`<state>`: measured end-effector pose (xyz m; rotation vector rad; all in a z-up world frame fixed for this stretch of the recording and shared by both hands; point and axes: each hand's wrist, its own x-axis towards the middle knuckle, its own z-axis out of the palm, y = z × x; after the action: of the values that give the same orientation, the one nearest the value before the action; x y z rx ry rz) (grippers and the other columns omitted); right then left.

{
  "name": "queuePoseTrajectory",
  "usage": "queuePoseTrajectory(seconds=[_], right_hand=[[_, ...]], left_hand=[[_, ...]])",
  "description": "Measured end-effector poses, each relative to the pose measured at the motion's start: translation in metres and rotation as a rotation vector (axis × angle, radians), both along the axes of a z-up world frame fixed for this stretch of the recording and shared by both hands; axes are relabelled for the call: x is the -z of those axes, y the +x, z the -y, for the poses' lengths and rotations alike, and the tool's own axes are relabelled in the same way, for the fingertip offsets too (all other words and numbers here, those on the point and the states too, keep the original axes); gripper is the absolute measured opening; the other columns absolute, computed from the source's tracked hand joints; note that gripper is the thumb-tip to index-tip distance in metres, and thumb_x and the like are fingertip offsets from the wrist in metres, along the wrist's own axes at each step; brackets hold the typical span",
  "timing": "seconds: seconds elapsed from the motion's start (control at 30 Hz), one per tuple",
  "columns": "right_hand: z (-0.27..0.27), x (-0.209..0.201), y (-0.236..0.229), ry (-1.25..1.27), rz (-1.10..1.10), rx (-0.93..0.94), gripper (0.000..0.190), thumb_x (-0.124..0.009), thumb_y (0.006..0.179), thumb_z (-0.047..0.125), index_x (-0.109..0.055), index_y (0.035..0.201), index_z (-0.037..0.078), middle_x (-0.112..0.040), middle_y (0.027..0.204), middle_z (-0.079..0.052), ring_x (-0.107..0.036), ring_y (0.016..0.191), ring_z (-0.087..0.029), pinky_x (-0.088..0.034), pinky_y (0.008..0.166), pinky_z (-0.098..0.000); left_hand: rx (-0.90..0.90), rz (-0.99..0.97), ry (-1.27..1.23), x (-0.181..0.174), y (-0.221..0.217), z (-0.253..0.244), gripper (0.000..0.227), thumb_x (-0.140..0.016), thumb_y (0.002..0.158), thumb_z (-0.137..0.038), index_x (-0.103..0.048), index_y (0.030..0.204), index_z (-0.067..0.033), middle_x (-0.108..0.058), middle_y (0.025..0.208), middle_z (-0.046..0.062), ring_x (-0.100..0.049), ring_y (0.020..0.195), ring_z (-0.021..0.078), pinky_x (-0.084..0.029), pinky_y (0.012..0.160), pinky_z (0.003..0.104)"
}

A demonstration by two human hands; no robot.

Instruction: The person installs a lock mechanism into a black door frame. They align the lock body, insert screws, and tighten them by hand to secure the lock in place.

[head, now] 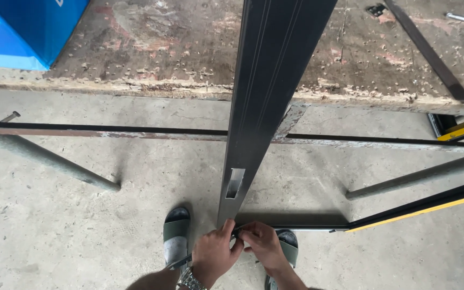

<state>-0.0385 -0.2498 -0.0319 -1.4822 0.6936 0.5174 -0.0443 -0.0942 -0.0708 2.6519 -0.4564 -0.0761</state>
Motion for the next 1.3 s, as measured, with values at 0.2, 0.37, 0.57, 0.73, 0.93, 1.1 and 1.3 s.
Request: queuePoseTrajectory(seconds=[0.2,0.37,0.57,0.73,0.93,1.1,1.3], right_hand=[[-0.004,-0.007,0.002,-0.015,0.006,-0.002,0.019,-0.064,0.08,0.007,-0.075,0.091,-0.004,-0.069,0.073,-0.012,-0.061,0.068,-0.019,-0.049,0.06,-0.0336],[-0.004,0.004,0.0,-0.075,0.008,-0.016,0.016,-0.06,0.079,0.007,-0.072,0.083,-0.002,-0.065,0.069,-0.009,-0.059,0.068,-0.015,-0.054,0.06,-0.0344],[0.003,0.001,0.003,0.133,-0.035,-0.026,0.012,-0.062,0.085,0.011,-0.068,0.085,0.0,-0.061,0.075,-0.008,-0.059,0.072,-0.02,-0.051,0.067,-0.0376],[0.007,0.004,0.0,0.167,-0.032,-0.037,0.011,-0.069,0.083,0.012,-0.07,0.086,0.001,-0.067,0.076,-0.01,-0.065,0.074,-0.02,-0.059,0.069,-0.0399],[0.023,0.007,0.0,0.389,0.159,-0.021,0.022,-0.064,0.097,0.019,-0.068,0.102,-0.003,-0.075,0.089,-0.019,-0.076,0.081,-0.032,-0.061,0.069,-0.0429],[0.029,0.024,0.002,0.413,0.302,-0.132,0.025,-0.073,0.092,0.012,-0.076,0.112,-0.002,-0.077,0.085,-0.014,-0.072,0.07,-0.021,-0.061,0.064,-0.0315],[0.025,0.023,0.0,0.308,0.33,-0.201,0.024,-0.07,0.095,0.009,-0.077,0.115,-0.001,-0.077,0.082,-0.012,-0.068,0.067,-0.017,-0.055,0.061,-0.0293]], left_hand=[[-0.095,0.112,0.03,0.013,-0.007,0.011,0.03,-0.064,0.082,-0.041,-0.052,0.095,-0.0171,-0.053,0.052,-0.003,-0.052,0.038,0.0153,-0.038,0.033,0.035],[-0.116,0.106,0.029,0.004,-0.01,0.013,0.026,-0.065,0.083,-0.039,-0.051,0.087,-0.0171,-0.055,0.055,-0.003,-0.06,0.042,0.0184,-0.046,0.036,0.037],[-0.075,0.193,-0.068,-0.012,-0.005,0.012,0.022,-0.056,0.084,-0.035,-0.053,0.088,-0.0139,-0.053,0.057,-0.001,-0.054,0.038,0.0184,-0.041,0.033,0.036],[-0.094,0.101,-0.107,-0.009,-0.01,0.011,0.027,-0.049,0.088,-0.038,-0.05,0.099,-0.0136,-0.053,0.051,0.001,-0.059,0.04,0.0235,-0.046,0.034,0.041],[-0.177,-0.695,-0.967,-0.027,0.007,0.001,0.015,-0.056,0.095,-0.021,-0.048,0.089,-0.0095,-0.061,0.054,0.01,-0.046,0.036,0.0156,-0.034,0.035,0.03],[-0.225,-0.993,-1.334,-0.032,0.018,0.0,0.013,-0.049,0.095,-0.014,-0.051,0.087,-0.0041,-0.055,0.052,0.017,-0.041,0.035,0.0239,-0.031,0.036,0.031],[-0.262,-1.177,-1.47,-0.015,0.017,-0.005,0.026,-0.044,0.1,-0.03,-0.053,0.093,-0.0058,-0.059,0.064,0.013,-0.045,0.034,0.0212,-0.03,0.033,0.029]])
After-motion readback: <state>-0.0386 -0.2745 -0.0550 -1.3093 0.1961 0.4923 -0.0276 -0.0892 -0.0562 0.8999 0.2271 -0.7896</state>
